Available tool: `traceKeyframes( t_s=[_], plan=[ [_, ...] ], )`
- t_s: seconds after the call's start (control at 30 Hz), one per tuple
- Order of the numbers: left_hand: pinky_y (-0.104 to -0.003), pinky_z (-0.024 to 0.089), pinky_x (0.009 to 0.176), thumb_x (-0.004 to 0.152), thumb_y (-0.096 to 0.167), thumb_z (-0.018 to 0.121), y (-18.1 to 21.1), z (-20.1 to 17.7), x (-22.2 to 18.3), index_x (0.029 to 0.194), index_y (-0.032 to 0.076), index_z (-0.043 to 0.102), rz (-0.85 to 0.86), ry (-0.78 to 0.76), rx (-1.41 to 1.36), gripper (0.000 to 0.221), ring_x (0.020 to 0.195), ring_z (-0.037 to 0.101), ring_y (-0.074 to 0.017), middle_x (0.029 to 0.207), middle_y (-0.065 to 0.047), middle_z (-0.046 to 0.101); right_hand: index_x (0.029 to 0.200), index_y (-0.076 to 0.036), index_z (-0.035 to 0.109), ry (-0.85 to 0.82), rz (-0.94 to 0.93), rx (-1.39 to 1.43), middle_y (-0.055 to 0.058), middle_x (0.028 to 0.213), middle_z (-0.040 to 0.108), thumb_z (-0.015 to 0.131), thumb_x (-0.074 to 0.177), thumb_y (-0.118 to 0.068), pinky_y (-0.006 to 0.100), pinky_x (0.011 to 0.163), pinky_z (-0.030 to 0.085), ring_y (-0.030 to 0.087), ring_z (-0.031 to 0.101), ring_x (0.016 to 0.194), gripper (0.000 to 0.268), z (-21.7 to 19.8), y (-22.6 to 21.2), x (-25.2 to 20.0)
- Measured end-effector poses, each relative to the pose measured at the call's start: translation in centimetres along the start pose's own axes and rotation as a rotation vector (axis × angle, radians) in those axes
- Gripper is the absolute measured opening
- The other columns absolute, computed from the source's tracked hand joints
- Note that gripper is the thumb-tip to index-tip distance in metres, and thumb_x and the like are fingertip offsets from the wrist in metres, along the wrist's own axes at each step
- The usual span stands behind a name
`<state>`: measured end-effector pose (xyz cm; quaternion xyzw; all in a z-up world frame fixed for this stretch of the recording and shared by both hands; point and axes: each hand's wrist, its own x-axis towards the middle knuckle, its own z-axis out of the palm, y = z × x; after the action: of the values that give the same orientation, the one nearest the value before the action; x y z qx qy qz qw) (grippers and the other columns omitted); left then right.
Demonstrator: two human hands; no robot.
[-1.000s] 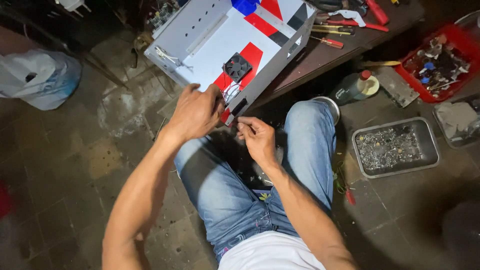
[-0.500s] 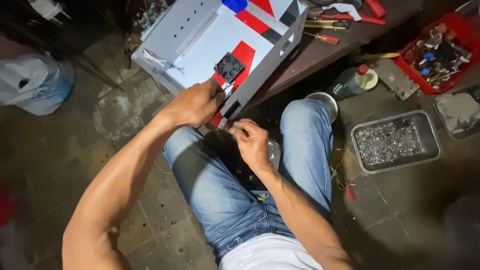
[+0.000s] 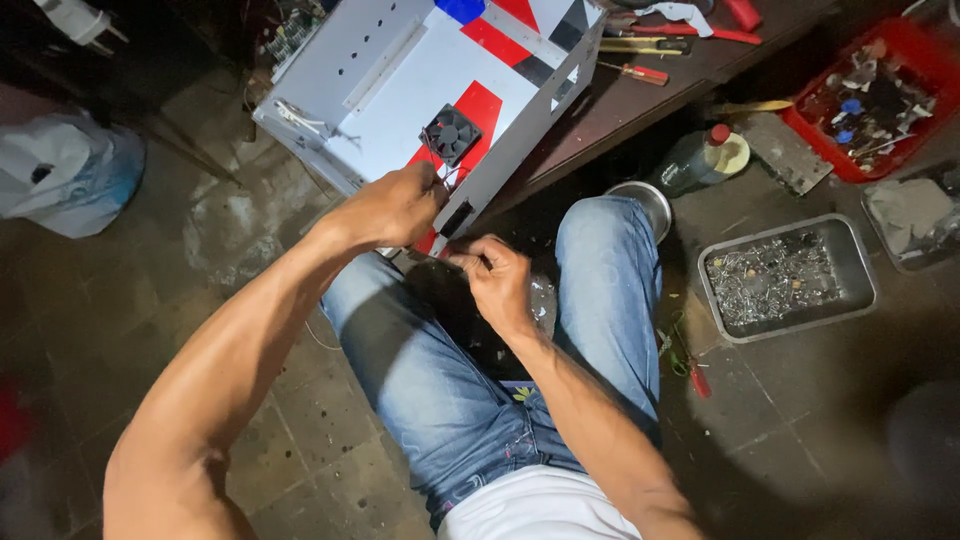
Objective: Installing a cooling fan into a metal electronic chassis and securing it with screws using a screwdriver.
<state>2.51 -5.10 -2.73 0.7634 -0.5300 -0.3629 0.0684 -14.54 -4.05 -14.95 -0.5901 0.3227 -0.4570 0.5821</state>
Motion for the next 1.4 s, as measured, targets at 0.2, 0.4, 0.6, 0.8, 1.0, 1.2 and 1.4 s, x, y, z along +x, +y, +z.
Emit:
traceKeyframes(
  t_s=[0.2,0.4,0.6,0.8,1.0,1.2,1.4],
  plan=[
    [-0.047,0.052,0.060,0.096,0.031,0.038,1.8,-1.2,-1.1,0.116,0.001,0.060,-0.072,-0.033,-0.024,0.042,0.072,0.069,-0.0359,0.082,-0.022,0.066,0.081,-0.008,0.075,-0.012,0.211,0.117,0.005,0.078,0.077,0.080,0.084,-0.007,0.027,0.070,0.053,0.007,0.067,0.075,0.006,1.0,2.2,0.1],
    [-0.047,0.052,0.062,0.096,0.030,0.037,1.1,-1.0,-0.2,0.114,0.000,0.061,-0.094,-0.044,-0.060,0.042,0.076,0.068,-0.0378,0.084,-0.025,0.065,0.080,-0.008,0.073,0.003,0.334,0.112,0.008,0.072,0.076,0.086,0.075,-0.007,0.021,0.058,0.055,0.006,0.066,0.064,0.014,0.9,1.8,0.8],
    [-0.049,0.051,0.066,0.095,0.027,0.038,0.3,-0.7,0.7,0.110,-0.003,0.065,-0.109,-0.029,-0.123,0.043,0.080,0.069,-0.0388,0.084,-0.025,0.065,0.077,-0.002,0.069,0.009,0.428,0.248,0.011,0.066,0.072,0.089,0.071,-0.005,0.021,0.059,0.059,0.010,0.069,0.061,0.022,0.7,3.3,1.4],
    [-0.046,0.052,0.067,0.093,0.023,0.036,-2.2,0.5,2.4,0.102,-0.004,0.067,-0.117,-0.027,-0.101,0.042,0.075,0.067,-0.0367,0.079,-0.023,0.065,0.085,0.002,0.072,-0.055,0.432,0.261,0.017,0.076,0.075,0.088,0.076,-0.006,0.031,0.067,0.065,0.017,0.073,0.070,0.019,0.2,1.4,1.2],
    [-0.041,0.052,0.062,0.088,0.028,0.043,-1.2,-0.1,1.9,0.093,0.001,0.071,-0.107,-0.034,-0.138,0.039,0.069,0.066,-0.0285,0.070,-0.016,0.062,0.090,0.002,0.074,-0.027,0.372,0.183,0.015,0.078,0.075,0.083,0.081,-0.004,0.028,0.069,0.064,0.015,0.071,0.071,0.015,0.3,1.2,0.9],
    [-0.025,0.045,0.068,0.093,0.024,0.038,-0.3,-0.9,1.4,0.106,-0.013,0.064,-0.033,-0.143,-0.199,0.046,0.078,0.064,-0.0229,0.077,-0.022,0.059,0.089,-0.003,0.076,0.006,0.280,0.068,0.013,0.079,0.076,0.086,0.077,-0.004,0.029,0.066,0.062,0.013,0.071,0.076,0.016,0.5,2.4,1.1],
    [-0.020,0.044,0.070,0.093,0.026,0.045,-4.5,-0.2,4.9,0.109,-0.005,0.067,0.068,-0.230,-0.048,0.042,0.083,0.066,-0.0174,0.082,-0.014,0.061,0.089,-0.005,0.075,0.007,0.301,0.068,0.011,0.077,0.075,0.082,0.078,-0.004,0.026,0.066,0.062,0.010,0.069,0.071,0.013,0.5,1.5,1.3]
  ],
)
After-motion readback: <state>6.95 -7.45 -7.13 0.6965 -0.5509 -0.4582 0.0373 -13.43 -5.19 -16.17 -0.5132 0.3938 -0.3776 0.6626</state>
